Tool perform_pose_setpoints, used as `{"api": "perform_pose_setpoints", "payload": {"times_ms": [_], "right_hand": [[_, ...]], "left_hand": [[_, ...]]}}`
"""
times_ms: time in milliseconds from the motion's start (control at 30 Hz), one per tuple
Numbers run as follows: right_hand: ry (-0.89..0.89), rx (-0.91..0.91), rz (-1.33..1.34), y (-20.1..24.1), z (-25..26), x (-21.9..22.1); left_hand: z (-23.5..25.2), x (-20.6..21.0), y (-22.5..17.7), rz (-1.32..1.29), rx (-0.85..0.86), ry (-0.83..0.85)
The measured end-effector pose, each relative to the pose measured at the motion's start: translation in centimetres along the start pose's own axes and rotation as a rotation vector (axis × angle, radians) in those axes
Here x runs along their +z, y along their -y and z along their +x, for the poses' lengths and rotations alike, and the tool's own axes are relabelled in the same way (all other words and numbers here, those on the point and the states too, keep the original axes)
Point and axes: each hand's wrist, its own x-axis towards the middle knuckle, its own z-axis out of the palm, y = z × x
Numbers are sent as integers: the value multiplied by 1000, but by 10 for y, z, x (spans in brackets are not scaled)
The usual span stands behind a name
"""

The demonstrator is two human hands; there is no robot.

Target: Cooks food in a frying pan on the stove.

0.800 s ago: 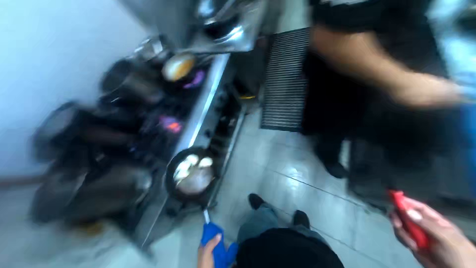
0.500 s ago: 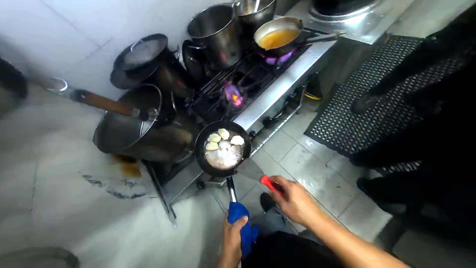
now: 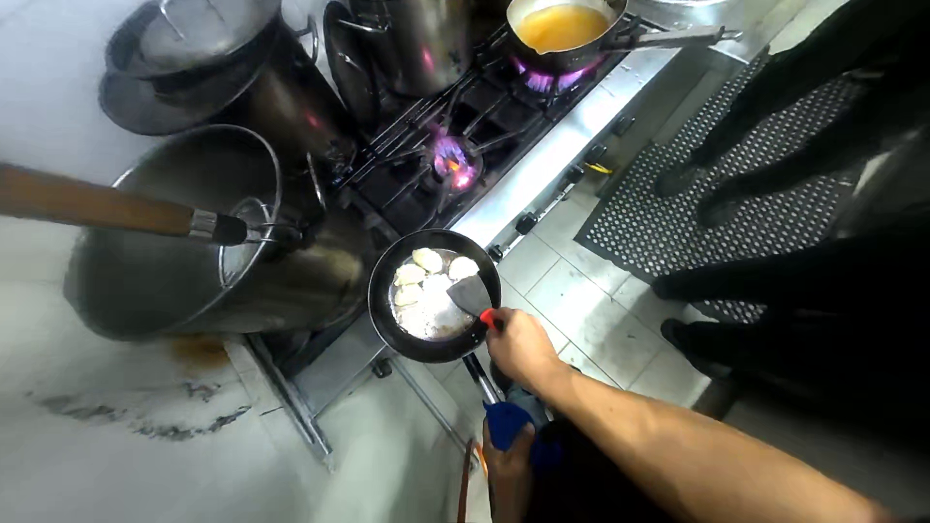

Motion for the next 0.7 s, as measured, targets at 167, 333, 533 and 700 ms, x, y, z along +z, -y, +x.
{"api": "perform_pose_setpoints", "payload": {"times_ms": [167, 333, 533, 700], "right_hand": [[4, 12, -4, -2, -8, -4], [-56, 33, 115, 12, 10, 8], [-79, 27, 72, 3, 9, 14], [-133, -72, 62, -15, 23, 23]], "left_hand": [[-3, 16, 3, 5, -39, -76], [-1, 22, 14, 63, 7, -83], [-1, 15, 3, 66, -90, -63], [6, 9, 8, 44, -42, -60]]}}
